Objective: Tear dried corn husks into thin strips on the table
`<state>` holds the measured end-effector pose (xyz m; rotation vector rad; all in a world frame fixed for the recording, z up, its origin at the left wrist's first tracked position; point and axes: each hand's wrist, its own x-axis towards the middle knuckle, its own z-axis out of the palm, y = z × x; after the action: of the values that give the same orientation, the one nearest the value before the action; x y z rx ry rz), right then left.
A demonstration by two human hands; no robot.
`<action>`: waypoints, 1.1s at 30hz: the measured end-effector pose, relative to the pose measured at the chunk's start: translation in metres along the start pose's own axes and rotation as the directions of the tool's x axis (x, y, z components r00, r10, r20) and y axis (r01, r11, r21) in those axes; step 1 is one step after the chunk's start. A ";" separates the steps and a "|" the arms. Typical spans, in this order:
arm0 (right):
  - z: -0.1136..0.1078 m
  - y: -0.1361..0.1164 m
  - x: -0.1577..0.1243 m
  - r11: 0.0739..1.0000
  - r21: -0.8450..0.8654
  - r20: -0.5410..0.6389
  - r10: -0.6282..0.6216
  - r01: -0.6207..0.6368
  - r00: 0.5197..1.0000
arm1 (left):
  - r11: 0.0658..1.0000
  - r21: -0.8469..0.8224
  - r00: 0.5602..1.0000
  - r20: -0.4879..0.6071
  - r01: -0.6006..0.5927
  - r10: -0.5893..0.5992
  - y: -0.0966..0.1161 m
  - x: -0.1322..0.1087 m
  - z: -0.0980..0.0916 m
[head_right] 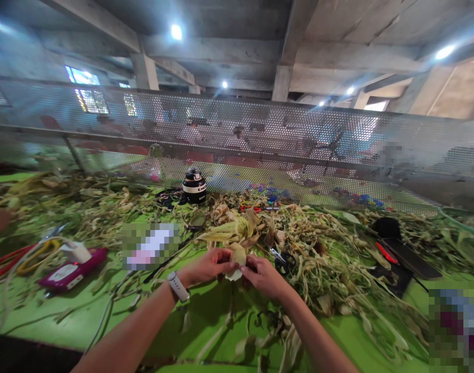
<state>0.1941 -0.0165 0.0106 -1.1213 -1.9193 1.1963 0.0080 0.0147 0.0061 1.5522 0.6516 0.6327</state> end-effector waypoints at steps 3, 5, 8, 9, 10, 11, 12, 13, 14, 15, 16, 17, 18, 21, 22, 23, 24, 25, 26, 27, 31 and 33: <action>0.000 0.000 0.000 1.000 -0.029 0.011 -0.007 0.007 1.000 | 1.000 0.016 1.000 -0.010 -0.012 0.012 -0.001 0.000 0.001; -0.001 0.002 0.000 0.998 -0.059 0.017 -0.013 0.014 1.000 | 0.998 0.060 0.999 -0.032 -0.012 0.014 0.001 0.000 0.001; -0.001 0.004 -0.001 0.990 -0.139 -0.012 -0.041 0.039 0.999 | 0.990 0.144 0.998 -0.060 -0.008 0.016 0.004 -0.002 0.002; -0.001 0.004 -0.001 0.983 -0.175 -0.027 -0.059 0.053 0.998 | 0.988 0.157 0.998 -0.062 -0.002 0.012 0.005 -0.002 0.002; -0.001 0.003 -0.001 0.976 -0.209 -0.039 -0.075 0.065 0.996 | 0.987 0.161 0.998 -0.061 0.006 0.004 0.006 -0.003 0.002; 0.000 0.003 -0.002 0.968 -0.240 -0.045 -0.086 0.073 0.995 | 0.987 0.162 0.998 -0.057 0.019 -0.010 0.007 -0.003 0.002; 0.000 0.002 -0.002 0.960 -0.268 -0.046 -0.091 0.076 0.995 | 0.986 0.162 0.998 -0.048 0.036 -0.029 0.007 -0.003 0.001; 0.001 0.000 -0.002 0.953 -0.295 -0.044 -0.090 0.073 0.995 | 0.985 0.165 0.998 -0.037 0.053 -0.048 0.006 -0.003 0.001; 0.001 -0.001 -0.003 0.945 -0.322 -0.038 -0.082 0.066 0.996 | 0.983 0.170 0.998 -0.021 0.068 -0.065 0.005 -0.003 0.001; 0.002 -0.002 -0.003 0.937 -0.345 -0.031 -0.075 0.060 0.997 | 0.981 0.180 0.997 -0.003 0.079 -0.079 0.004 -0.003 0.000; 0.002 -0.004 -0.003 0.930 -0.364 -0.020 -0.072 0.060 0.997 | 0.977 0.194 0.996 0.013 0.085 -0.089 0.002 -0.002 0.000; 0.002 -0.005 -0.003 0.923 -0.379 -0.011 -0.075 0.066 0.997 | 0.973 0.215 0.996 0.022 0.083 -0.090 0.001 -0.002 0.000; 0.002 -0.006 -0.003 0.917 -0.392 -0.006 -0.083 0.074 0.997 | 0.968 0.241 0.997 0.024 0.068 -0.076 -0.001 -0.001 0.000; 0.001 -0.007 -0.002 0.899 -0.429 -0.020 -0.108 0.089 0.994 | 0.936 0.350 0.999 0.009 -0.036 0.035 -0.003 0.000 0.001; 0.001 -0.006 -0.002 0.889 -0.448 -0.031 -0.115 0.089 0.993 | 0.912 0.404 0.997 -0.001 -0.071 0.078 -0.003 0.000 0.002; 0.001 -0.006 -0.002 0.876 -0.474 -0.037 -0.120 0.088 0.992 | 0.881 0.464 0.994 -0.014 -0.094 0.113 -0.003 0.000 0.003; 0.001 -0.005 -0.002 0.856 -0.509 -0.039 -0.122 0.085 0.992 | 0.844 0.526 0.990 -0.031 -0.101 0.137 -0.002 0.000 0.004; 0.002 -0.004 -0.002 0.829 -0.554 -0.042 -0.124 0.080 0.991 | 0.807 0.584 0.987 -0.052 -0.093 0.152 -0.002 -0.001 0.006; 0.002 -0.002 -0.002 0.794 -0.604 -0.045 -0.124 0.072 0.991 | 0.775 0.627 0.985 -0.072 -0.080 0.159 -0.002 -0.001 0.007; 0.003 0.000 -0.002 0.753 -0.655 -0.051 -0.124 0.060 0.991 | 0.754 0.654 0.983 -0.087 -0.066 0.161 -0.003 -0.002 0.009; 0.009 0.004 -0.001 0.584 -0.812 -0.087 -0.123 0.001 0.989 | 0.771 0.635 0.981 -0.120 -0.041 0.152 -0.008 -0.001 0.014; 0.012 0.005 0.000 0.529 -0.848 -0.100 -0.109 -0.027 0.989 | 0.815 0.578 0.979 -0.134 -0.047 0.151 -0.012 0.001 0.015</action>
<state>0.1863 -0.0202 0.0014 -1.5503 -2.4493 0.0156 0.0188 0.0057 -0.0069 2.1212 0.9608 0.6932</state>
